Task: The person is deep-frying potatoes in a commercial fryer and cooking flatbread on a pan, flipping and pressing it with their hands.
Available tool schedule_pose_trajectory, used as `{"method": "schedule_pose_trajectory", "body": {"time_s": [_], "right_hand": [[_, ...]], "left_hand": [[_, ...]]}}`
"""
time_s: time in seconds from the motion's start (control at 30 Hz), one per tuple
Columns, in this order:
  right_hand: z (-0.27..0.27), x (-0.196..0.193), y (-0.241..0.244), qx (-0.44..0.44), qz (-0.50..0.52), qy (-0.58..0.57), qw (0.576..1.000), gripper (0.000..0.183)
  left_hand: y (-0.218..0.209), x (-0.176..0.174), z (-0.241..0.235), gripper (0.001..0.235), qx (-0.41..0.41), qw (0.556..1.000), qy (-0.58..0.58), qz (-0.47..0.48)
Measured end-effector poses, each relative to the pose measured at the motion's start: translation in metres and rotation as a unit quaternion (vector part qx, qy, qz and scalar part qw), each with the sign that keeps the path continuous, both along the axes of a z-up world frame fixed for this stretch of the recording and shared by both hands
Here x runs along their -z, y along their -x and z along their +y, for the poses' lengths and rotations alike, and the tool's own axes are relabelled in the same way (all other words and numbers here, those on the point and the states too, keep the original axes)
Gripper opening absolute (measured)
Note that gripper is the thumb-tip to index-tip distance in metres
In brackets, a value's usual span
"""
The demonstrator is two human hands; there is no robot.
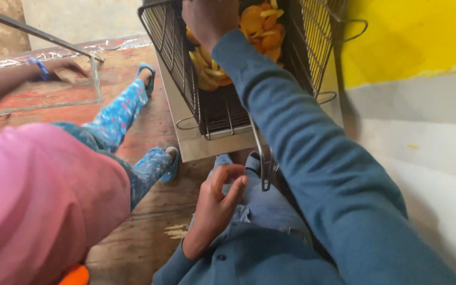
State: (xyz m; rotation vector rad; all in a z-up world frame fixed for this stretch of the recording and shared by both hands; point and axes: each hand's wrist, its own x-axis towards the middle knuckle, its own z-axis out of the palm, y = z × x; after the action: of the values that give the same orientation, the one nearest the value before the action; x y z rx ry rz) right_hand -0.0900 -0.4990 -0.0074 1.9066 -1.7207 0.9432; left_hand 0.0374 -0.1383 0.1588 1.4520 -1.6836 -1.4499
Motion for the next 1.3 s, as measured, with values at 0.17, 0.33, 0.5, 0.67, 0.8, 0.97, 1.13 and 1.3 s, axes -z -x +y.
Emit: {"method": "schedule_pose_trajectory", "body": {"time_s": [0.17,0.33,0.5,0.67,0.8,0.97,1.13,1.3], "right_hand": [[0.109,-0.081,0.015,-0.036,-0.134,-0.148,0.979,0.016],[0.148,-0.08,0.044,-0.018,-0.197,-0.097,0.975,0.011],[0.114,-0.058,0.059,-0.05,-0.114,-0.12,0.985,0.038],[0.123,-0.074,0.054,-0.025,-0.045,-0.267,0.962,0.011],[0.192,-0.101,0.057,0.0,-0.09,-0.081,0.993,0.007],[0.229,-0.098,0.065,0.032,-0.123,-0.09,0.988,0.002],[0.271,-0.103,0.065,0.04,-0.204,-0.076,0.975,0.007],[0.293,-0.099,0.065,0.071,-0.308,-0.121,0.941,0.01]], "left_hand": [[-0.006,-0.005,-0.002,0.026,-0.037,0.998,-0.04,0.013],[0.0,-0.004,-0.01,0.028,-0.025,0.999,-0.026,0.022],[0.008,-0.001,-0.008,0.027,-0.008,0.999,-0.039,-0.013],[0.009,-0.001,-0.002,0.024,0.026,0.999,-0.029,-0.027],[0.005,-0.007,-0.007,0.028,0.023,0.996,-0.083,-0.038],[-0.004,-0.013,-0.008,0.031,0.025,0.996,-0.08,-0.043],[-0.008,-0.006,-0.012,0.04,0.017,0.995,-0.093,-0.027],[-0.004,-0.013,-0.016,0.038,0.039,0.989,-0.13,-0.057]]}}
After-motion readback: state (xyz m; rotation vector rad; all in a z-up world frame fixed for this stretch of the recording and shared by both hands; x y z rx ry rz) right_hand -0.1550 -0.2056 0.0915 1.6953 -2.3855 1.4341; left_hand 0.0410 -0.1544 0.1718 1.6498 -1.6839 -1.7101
